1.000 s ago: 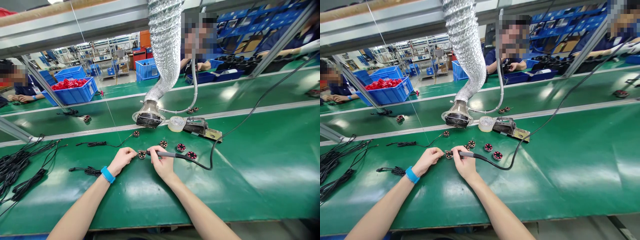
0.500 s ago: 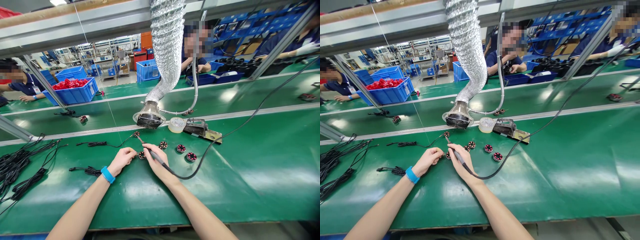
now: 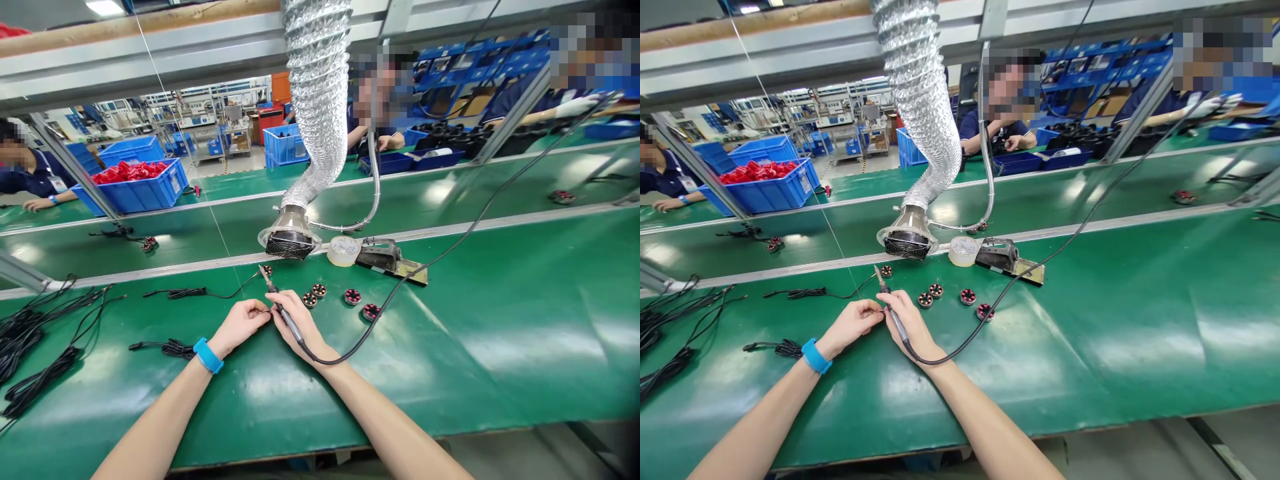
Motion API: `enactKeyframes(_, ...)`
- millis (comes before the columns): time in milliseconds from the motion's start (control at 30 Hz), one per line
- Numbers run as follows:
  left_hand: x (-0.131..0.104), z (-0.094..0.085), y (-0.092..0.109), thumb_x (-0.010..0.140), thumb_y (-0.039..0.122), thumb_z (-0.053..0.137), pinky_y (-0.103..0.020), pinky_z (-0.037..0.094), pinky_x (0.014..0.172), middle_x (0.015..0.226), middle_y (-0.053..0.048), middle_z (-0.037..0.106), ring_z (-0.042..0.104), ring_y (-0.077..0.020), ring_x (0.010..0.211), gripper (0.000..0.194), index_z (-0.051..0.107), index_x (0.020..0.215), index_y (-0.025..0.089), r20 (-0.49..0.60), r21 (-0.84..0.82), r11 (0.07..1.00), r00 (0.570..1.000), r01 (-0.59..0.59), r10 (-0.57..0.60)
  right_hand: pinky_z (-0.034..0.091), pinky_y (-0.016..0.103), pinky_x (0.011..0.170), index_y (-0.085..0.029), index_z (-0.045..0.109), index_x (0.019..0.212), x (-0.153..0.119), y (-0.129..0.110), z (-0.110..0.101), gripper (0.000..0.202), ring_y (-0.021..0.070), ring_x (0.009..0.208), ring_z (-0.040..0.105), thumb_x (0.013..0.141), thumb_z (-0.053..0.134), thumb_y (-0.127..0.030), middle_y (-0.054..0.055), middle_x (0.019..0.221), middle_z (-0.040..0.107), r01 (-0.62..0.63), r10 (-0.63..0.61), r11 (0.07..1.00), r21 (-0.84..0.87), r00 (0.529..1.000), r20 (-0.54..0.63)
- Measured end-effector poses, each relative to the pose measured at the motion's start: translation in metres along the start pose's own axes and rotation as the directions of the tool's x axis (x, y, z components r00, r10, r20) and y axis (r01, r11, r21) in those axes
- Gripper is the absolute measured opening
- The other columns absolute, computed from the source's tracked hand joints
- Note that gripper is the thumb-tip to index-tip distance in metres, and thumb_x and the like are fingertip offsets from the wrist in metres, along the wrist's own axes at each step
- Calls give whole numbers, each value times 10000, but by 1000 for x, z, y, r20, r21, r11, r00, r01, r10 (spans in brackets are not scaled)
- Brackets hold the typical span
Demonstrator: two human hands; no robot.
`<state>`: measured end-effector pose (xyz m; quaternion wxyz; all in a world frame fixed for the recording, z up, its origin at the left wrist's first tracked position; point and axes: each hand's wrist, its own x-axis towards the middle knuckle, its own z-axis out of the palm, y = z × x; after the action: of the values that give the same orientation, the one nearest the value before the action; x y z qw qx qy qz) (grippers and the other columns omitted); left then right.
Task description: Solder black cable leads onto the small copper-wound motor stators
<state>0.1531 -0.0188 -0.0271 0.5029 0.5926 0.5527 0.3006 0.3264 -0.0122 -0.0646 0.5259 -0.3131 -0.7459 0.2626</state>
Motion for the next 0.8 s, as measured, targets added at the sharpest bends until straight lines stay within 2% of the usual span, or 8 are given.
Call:
enactKeyframes(100,-1,-2,-3,827,454,655,-225,375,487,626,21,559,479,-97,499,326,648,858,130,23,64,998,999,-27,26,543,310,883,-276,574,1302,-1,-1,-1,442,176,969,628,921,492,-67,62,1091,581,-13,13,1000,-1,999,-39)
enactKeyframes(267,-2,-3,-5,789,462,683,-251,464,540,663,-1,603,569,-125,533,336,629,850,136,15,11,1000,1000,11,-11,550,306,861,-276,592,1278,-4,-5,-1,432,175,940,632,906,519,-69,49,1055,588,-45,46,999,9,998,-38)
enactKeyframes(400,-3,-1,-4,756,467,708,-240,426,519,633,6,593,546,-117,515,345,631,825,138,36,-63,997,998,47,-45,551,307,854,-279,591,1278,-7,-6,0,435,178,935,637,911,496,-66,53,1061,590,-39,39,999,-10,999,-2)
enactKeyframes(567,-4,1,-3,762,447,698,-224,322,485,574,33,538,442,-86,479,314,645,772,138,53,-111,992,997,58,-52,547,318,859,-280,565,1315,-10,-3,-1,445,189,957,637,926,482,-81,72,1085,583,-17,19,999,-38,997,68)
enactKeyframes(667,-3,3,-3,781,442,673,-225,279,475,555,47,493,394,-82,485,301,624,726,150,29,-120,991,998,53,-50,544,315,865,-280,566,1315,-9,-4,-2,459,189,969,639,916,477,-74,72,1097,582,-18,21,999,-42,996,86)
enactKeyframes(800,-2,5,-4,753,353,644,-227,237,469,580,40,502,363,-77,498,212,643,730,142,-26,-121,991,997,63,-66,544,322,886,-284,557,1323,-6,-10,-5,535,177,945,638,859,488,-29,56,1098,573,-58,57,998,3,996,67)
